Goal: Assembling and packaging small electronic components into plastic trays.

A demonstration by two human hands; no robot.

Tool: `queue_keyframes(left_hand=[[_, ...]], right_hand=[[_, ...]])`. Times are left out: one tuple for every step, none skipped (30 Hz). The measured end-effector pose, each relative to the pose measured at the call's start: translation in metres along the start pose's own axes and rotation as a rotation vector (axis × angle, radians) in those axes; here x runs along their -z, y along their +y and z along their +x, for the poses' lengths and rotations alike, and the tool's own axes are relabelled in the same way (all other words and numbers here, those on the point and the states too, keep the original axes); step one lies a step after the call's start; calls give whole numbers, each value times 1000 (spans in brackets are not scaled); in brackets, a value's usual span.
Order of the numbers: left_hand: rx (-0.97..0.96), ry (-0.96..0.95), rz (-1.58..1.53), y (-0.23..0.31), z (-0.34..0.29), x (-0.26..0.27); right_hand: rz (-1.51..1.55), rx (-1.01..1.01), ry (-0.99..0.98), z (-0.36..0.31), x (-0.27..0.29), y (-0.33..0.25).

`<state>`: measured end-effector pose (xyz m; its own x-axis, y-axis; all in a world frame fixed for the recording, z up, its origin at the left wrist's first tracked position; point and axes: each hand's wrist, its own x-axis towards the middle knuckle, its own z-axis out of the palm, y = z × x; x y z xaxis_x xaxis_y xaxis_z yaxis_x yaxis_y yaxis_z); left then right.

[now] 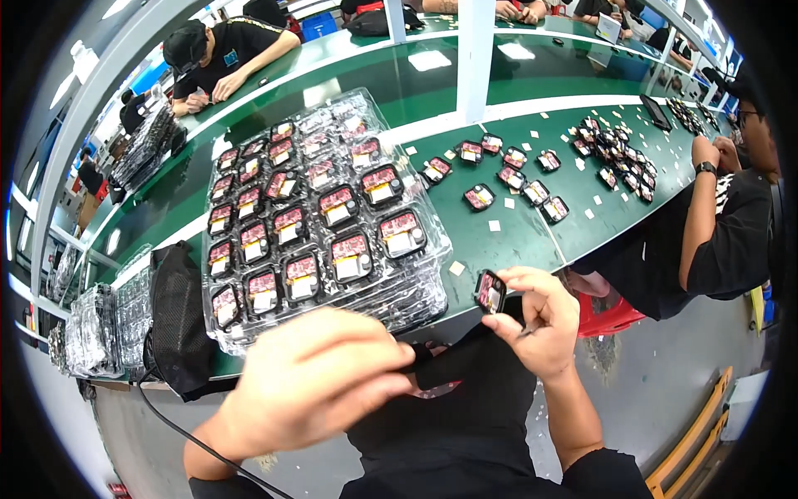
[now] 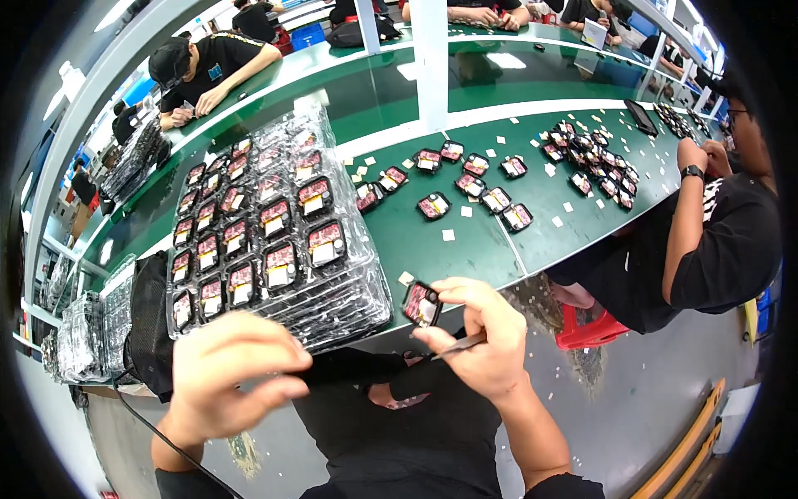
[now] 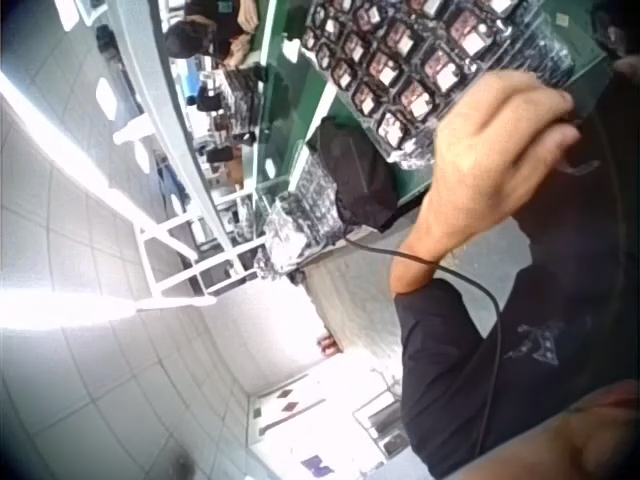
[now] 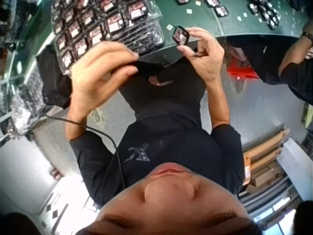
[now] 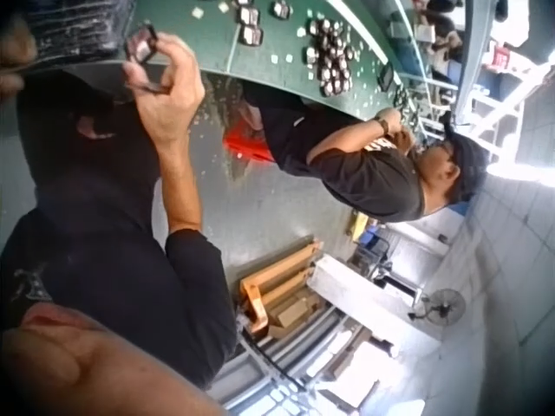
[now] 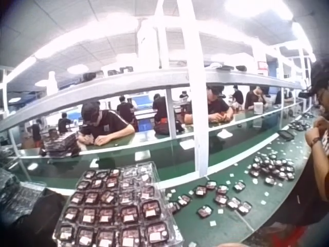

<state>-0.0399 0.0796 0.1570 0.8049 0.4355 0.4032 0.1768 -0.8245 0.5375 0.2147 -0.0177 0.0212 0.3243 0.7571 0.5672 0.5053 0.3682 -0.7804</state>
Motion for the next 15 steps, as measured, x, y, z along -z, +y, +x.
queue_keyframes(left_hand=[[16, -84, -71, 3, -9, -14], [-3, -91, -133, 1, -18, -33], [18, -56, -212, -3, -22, -48], [51, -17, -276, -4, -30, -63], [234, 105, -623, -6, -43, -84], [421, 234, -968, -9, -58, -103], [518, 252, -1216, -11, -67, -111], [518, 199, -1360, -20, -71, -114], [575, 105, -1473, -25, -73, -119], [629, 9, -1582, -29, -75, -125], [635, -73, -1687, -33, -80, -130], [640, -147, -1782, -35, -85, -134], [652, -130, -1903, -36, -90, -137], [662, -112, -2023, -35, -95, -139], [664, -103, -2026, -35, -96, -140]], right_hand=[[51, 6, -48, -6, 1, -10], [103, 11, -94, -12, 1, -17], [158, 62, -127, -15, 0, -21], [152, 69, -170, -17, -1, -33], [136, 158, -195, -17, -2, -31], [120, 246, -222, -17, -4, -29], [94, 283, -275, -16, -4, -30], [84, 265, -355, -17, -1, -33], [56, 249, -447, -15, 3, -33], [29, 233, -540, -14, 6, -32], [25, 224, -547, -14, 6, -31], [24, 241, -583, -13, 5, -29], [23, 258, -618, -13, 4, -28], [30, 258, -625, -14, 1, -30], [-1, 236, -553, -16, -4, -31]])
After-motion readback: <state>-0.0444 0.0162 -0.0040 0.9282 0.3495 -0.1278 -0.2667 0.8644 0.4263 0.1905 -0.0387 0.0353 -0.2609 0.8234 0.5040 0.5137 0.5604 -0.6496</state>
